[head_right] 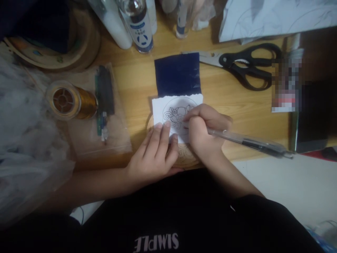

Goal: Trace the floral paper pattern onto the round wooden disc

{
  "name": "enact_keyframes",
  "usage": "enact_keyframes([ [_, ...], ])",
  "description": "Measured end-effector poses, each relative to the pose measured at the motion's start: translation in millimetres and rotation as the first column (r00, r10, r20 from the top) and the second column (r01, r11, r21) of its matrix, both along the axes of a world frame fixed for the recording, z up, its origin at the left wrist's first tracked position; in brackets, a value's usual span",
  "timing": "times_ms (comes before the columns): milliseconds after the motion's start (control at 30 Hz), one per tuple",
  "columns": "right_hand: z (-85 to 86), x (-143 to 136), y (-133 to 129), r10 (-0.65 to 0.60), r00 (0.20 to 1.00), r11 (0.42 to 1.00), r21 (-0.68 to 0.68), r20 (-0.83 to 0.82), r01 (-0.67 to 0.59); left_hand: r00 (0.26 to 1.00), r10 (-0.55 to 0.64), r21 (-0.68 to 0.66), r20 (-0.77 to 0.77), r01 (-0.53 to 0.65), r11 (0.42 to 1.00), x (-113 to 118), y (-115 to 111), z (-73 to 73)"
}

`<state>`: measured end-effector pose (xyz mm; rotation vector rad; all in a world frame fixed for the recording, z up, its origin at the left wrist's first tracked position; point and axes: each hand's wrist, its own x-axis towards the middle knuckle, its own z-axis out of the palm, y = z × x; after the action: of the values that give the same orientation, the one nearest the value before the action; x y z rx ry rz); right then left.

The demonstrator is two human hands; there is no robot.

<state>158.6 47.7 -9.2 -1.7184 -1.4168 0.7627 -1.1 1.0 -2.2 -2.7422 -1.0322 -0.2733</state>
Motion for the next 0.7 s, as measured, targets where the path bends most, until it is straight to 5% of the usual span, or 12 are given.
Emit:
enact_keyframes([
  [200, -2.9, -6.4, 6.1, -0.054, 0.998, 0.989, 0.134, -0.036, 0.058, 1.0, 0.005, 0.006, 0.017, -0.005, 1.0, 0.6, -0.6, -2.0],
  [700, 1.0, -7.0, 7.4, 0.02, 1.0, 0.997, 0.08, 0.021, -0.022, 1.0, 0.007, -0.001, 0.018, -0.007, 1.0, 1.0, -0.3, -1.5],
])
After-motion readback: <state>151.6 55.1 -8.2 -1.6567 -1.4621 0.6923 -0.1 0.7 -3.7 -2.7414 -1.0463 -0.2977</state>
